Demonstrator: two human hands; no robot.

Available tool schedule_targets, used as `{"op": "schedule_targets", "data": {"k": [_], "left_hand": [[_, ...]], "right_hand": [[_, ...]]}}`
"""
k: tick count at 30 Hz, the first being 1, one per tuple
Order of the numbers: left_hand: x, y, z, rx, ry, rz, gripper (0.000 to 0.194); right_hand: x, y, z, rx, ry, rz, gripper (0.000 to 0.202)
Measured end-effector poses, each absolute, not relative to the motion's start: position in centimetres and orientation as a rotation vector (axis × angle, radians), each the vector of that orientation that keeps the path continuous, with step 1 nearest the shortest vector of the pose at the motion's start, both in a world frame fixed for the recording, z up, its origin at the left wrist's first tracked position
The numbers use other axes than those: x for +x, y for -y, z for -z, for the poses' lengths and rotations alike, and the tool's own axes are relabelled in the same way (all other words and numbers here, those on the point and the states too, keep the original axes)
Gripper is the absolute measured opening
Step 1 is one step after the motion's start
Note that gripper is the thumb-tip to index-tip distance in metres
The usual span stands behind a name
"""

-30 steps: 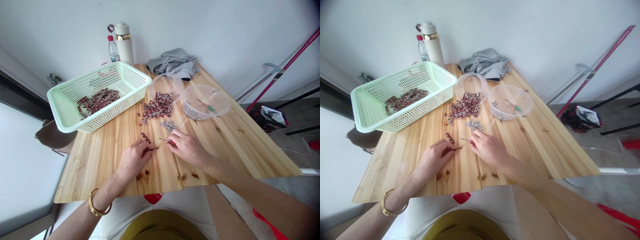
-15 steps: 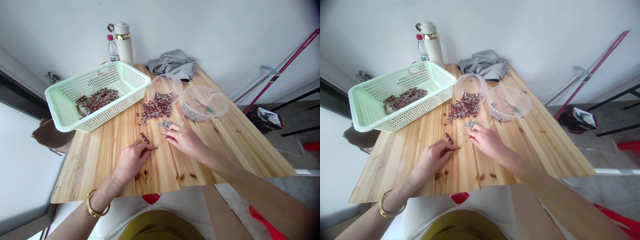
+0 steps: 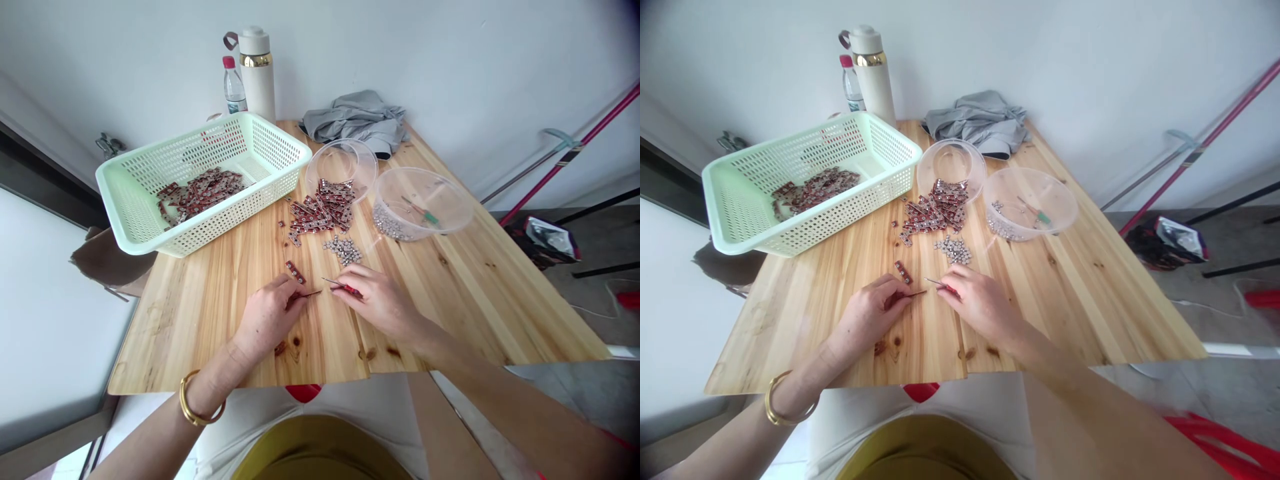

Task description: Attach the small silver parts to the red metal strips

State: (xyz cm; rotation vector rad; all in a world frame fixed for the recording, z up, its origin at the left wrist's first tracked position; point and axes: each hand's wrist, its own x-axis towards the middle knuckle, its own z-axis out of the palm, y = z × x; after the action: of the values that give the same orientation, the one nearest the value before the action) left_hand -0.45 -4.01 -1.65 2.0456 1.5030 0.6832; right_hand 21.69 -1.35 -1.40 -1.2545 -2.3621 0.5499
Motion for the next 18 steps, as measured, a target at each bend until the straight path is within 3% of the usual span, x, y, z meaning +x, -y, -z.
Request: {"op": "schedule_targets", "data": {"k": [18], "left_hand": [[-0.1,3.0,0.6,1.925,-1.506,-0.645,0.010]], "right_hand": [[19.9,0.6,0.6,-1.219,2.328,-0.510,0.016]]}}
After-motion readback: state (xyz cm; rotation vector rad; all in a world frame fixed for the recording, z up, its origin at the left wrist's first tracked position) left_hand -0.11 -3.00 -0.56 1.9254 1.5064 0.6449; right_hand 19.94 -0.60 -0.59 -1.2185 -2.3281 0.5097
